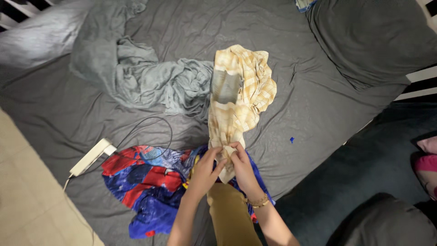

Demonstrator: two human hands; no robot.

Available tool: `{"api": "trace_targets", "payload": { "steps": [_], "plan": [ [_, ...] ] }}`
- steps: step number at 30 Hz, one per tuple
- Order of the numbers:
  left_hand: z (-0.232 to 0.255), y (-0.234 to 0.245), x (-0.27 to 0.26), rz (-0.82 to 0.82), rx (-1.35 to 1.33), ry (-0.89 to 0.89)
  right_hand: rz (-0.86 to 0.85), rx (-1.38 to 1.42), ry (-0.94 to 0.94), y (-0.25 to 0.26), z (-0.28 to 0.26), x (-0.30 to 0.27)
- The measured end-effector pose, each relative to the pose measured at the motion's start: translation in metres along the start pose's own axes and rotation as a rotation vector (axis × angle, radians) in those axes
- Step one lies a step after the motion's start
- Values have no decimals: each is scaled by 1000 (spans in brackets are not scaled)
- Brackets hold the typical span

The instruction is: The person puts a grey pillowcase onto a long bolster pillow, smoothing the fabric over the length of the pillow, and then handles a patterned cloth item.

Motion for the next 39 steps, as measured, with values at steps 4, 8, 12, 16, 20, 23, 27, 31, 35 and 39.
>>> {"api": "trace_targets", "payload": {
  "steps": [4,8,12,16,20,23,27,31,35,39],
  "plan": [
    [31,11,-54,12,-83,69,-112,11,-11,-28,-37,-65],
    [61,28,-112,91,-117,122,-172,-120,87,-52,-58,-131],
    [84,45,-182,177,-144,168,-156,-325,134,-61,-57,-196],
    [113,65,-259,295,-238,131,-314,-253,140,-86,-47,-263],
    [142,88,-336,434,-283,71,-364,-425,279,-102,-44,-338],
    [158,98,-386,488,-320,74,-658,-459,617,-135,-68,-421],
    [158,87,-449,517,-328,190,-539,-967,962,-142,-65,-499],
    [153,69,-495,484,-367,227,-448,-982,509,-114,-27,-501],
    [151,75,-522,514,-304,194,-397,-1001,462,-106,-22,-525],
    [160,83,-532,560,-278,77,-402,-1047,539,-114,-27,-546]
  ]
}}
Point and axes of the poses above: each hand's wrist, its own x-axis towards the middle knuckle, its own y-axis out of the back of the hand, z = x × y, the point moved 10 cm from there along x, towards the middle knuckle, and after that the axes turned 1 degree about -y, right-handed, at the moved point
